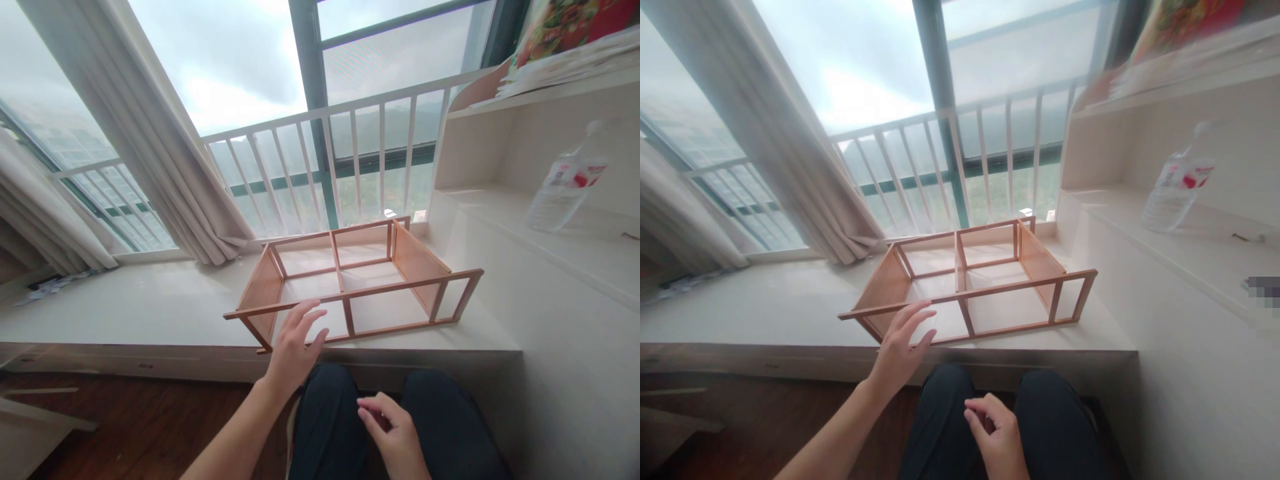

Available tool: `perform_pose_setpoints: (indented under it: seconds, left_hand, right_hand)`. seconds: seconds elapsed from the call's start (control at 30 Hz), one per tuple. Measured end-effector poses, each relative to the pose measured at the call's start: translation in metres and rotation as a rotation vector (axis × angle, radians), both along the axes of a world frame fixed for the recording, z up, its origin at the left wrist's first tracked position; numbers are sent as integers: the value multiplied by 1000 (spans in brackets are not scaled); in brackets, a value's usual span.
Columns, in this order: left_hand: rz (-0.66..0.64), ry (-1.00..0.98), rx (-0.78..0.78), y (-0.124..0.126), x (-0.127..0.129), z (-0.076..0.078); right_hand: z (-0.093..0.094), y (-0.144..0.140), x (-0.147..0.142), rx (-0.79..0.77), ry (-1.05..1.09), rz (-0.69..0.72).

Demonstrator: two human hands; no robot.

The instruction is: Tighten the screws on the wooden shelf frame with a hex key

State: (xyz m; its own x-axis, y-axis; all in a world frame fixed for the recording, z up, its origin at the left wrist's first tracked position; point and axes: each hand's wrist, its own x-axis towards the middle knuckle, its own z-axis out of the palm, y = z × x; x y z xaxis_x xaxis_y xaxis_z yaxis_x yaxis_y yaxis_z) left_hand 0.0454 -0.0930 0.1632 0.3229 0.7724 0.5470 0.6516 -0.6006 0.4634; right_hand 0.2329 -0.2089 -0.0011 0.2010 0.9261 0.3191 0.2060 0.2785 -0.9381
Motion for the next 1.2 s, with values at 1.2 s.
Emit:
perform_pose_setpoints:
  seconds: [1.2]
  left_hand:
    - [-166,575,-102,94,25,13]
  right_hand:
    - [80,155,-5,495,-56,-151]
